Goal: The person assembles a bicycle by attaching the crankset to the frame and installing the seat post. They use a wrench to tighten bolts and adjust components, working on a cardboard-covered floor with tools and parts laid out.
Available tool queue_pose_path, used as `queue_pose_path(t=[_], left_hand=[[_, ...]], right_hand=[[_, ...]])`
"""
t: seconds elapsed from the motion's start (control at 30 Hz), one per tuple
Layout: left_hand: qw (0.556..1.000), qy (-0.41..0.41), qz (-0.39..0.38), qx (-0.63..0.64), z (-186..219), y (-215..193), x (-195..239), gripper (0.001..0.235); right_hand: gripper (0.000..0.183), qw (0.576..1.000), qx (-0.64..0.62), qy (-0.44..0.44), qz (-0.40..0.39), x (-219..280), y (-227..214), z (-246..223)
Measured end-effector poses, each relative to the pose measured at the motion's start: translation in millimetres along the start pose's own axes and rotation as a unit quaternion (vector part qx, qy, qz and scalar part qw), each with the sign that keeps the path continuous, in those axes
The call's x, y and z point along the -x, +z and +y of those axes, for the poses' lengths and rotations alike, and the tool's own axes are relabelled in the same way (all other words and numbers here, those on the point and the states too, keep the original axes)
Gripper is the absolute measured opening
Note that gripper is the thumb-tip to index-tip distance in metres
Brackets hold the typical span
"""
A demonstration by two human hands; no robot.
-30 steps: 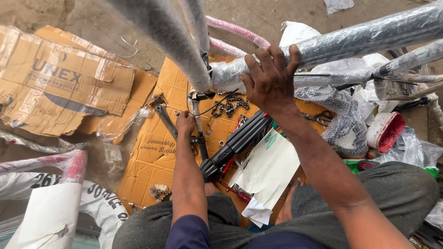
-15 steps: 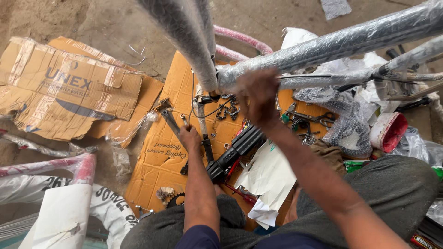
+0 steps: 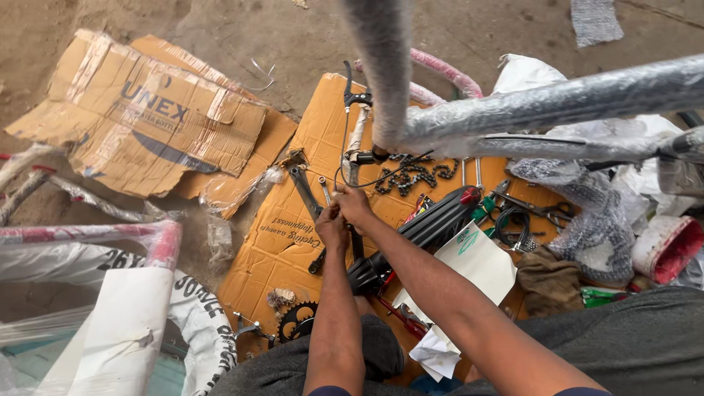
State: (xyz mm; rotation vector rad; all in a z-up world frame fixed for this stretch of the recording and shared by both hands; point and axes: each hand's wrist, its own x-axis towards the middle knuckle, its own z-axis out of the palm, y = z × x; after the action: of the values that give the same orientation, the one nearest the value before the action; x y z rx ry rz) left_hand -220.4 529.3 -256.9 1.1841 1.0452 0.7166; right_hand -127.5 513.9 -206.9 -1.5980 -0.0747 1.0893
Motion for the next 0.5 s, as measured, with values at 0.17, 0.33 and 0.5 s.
queue_pose_path(t=[0.17, 0.33, 0.5], left_hand=[[0.973, -0.082, -0.057, -0.206, 26, -11, -30, 0.024], [0.978, -0.177, -0.05, 0.1, 101, -25, -74, 0.038], [0.958, -0.056, -0.057, 0.276, 187, -17, -73, 0.042]], right_hand=[[0.019, 0.938, 0.322, -0.108, 0.074, 7, 4, -12], [0.015, 0.901, 0.383, -0.202, -0.031, 25, 29, -21], [0.016, 0.902, 0.307, -0.294, 0.07, 42, 26, -1]])
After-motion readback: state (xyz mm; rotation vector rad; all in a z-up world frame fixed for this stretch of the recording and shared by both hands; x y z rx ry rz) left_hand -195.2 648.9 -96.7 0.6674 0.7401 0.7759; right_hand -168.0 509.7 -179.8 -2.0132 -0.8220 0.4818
